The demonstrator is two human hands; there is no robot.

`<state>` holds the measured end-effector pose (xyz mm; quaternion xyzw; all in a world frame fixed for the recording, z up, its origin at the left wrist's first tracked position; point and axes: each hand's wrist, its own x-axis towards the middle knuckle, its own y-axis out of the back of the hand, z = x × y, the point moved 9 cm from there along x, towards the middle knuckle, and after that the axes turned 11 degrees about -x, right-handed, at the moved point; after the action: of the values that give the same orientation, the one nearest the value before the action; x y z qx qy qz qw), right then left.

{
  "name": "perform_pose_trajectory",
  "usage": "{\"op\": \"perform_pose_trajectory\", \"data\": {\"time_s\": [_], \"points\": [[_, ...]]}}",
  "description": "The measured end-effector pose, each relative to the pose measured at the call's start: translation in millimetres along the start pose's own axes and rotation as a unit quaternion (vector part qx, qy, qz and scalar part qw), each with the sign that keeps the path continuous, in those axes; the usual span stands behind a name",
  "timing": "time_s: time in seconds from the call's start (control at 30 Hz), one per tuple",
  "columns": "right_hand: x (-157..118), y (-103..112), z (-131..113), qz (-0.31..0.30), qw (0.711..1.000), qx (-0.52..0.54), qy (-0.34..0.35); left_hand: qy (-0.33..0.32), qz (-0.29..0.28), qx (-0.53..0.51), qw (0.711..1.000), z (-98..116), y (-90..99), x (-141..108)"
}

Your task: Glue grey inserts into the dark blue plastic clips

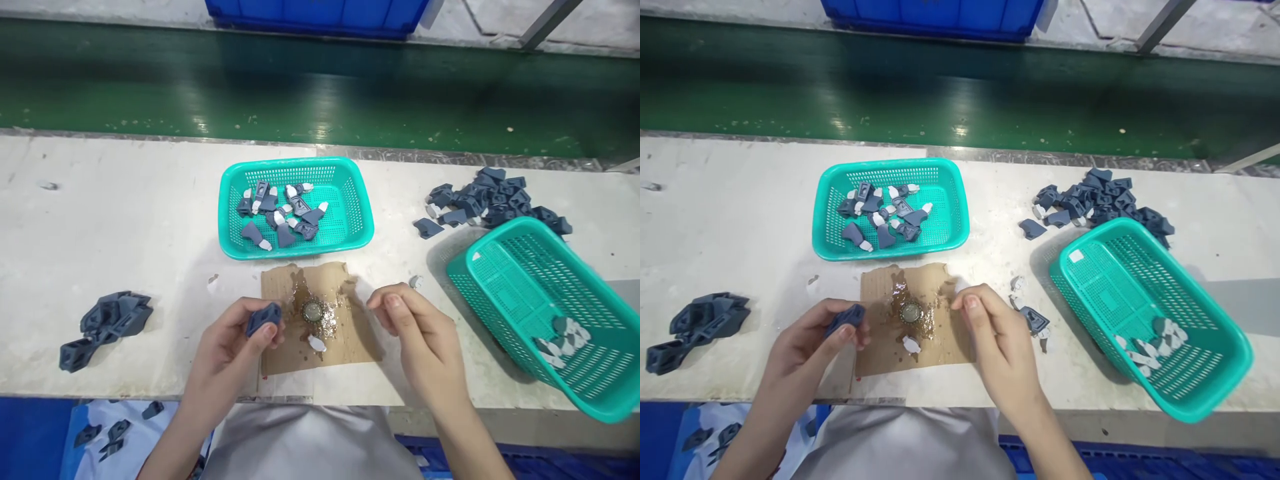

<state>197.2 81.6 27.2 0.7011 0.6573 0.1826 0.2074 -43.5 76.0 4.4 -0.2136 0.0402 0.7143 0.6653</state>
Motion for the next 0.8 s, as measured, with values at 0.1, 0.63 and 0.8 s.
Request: {"op": "perform_pose_trajectory", "data": {"time_s": [0.1, 0.63, 0.8], "points": [[-4, 11, -12, 0.004, 0.994, -0.087, 0.067, 0.021, 0.033, 0.008, 0.999, -2, 9.7, -6], [-48, 201, 107, 0.08, 0.838, -0.482, -0.242, 0.052, -0.013, 0.041, 0.998, -12, 2.5, -7], [-45, 188, 136, -0.01, 0.876, -0.4, -0.27, 0.061, -0.028, 0.016, 0.998, -12, -9.7, -9]]}}
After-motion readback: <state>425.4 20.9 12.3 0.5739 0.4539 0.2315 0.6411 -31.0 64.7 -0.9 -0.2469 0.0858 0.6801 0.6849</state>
